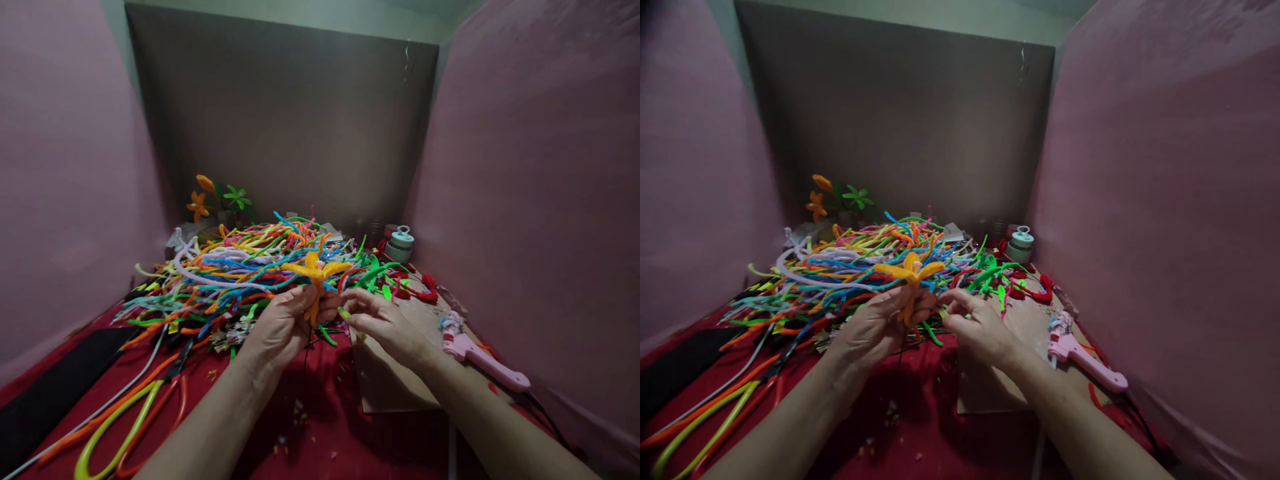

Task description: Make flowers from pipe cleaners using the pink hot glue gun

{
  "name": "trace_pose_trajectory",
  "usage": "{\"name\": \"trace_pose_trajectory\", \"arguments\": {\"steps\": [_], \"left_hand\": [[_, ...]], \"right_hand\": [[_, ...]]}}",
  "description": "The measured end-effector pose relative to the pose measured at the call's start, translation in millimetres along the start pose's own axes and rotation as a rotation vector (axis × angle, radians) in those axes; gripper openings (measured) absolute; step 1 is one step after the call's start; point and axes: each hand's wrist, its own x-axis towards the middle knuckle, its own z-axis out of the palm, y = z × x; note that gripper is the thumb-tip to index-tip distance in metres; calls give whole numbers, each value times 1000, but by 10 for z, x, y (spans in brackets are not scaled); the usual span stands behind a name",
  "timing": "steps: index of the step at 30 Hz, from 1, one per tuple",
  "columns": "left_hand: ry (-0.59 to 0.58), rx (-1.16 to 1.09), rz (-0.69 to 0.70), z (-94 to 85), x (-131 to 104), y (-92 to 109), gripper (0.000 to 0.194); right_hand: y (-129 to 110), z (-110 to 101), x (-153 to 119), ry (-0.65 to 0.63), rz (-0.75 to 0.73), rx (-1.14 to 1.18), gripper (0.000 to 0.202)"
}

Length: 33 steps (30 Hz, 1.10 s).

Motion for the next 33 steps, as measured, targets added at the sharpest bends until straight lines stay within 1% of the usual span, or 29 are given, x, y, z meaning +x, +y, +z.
{"name": "trace_pose_trajectory", "arguments": {"steps": [3,6,9,13,16,18,20,22,25,28,30,33], "left_hand": [[21,-10,-30,22,-3,-5,5],[-2,-32,-45,28,-3,-31,3],[-31,-50,-58,18,-7,-71,5],[-56,-26,-87,32,-24,-105,11],[-31,-17,-84,65,-35,-104,12],[2,-18,-76,80,-36,-103,11],[27,-7,-85,81,-31,-105,11],[36,4,-92,69,-18,-106,11],[49,26,-71,35,5,-100,11],[77,90,-53,-1,19,-112,11],[62,150,-76,-19,20,-147,11],[-18,211,-105,-20,15,-223,19]], "right_hand": [[75,17,9,-57,49,244,19],[150,58,6,-120,94,418,13],[187,105,1,-109,120,497,7],[183,134,4,-81,162,606,10],[160,143,6,-31,197,563,5],[143,144,6,-15,186,521,12],[127,131,7,-43,160,461,19],[117,92,9,-51,131,375,20],[112,-5,13,7,72,227,20],[108,-95,10,17,24,164,19],[99,-122,4,-7,4,192,16],[77,-103,-2,-17,-19,212,16]]}}
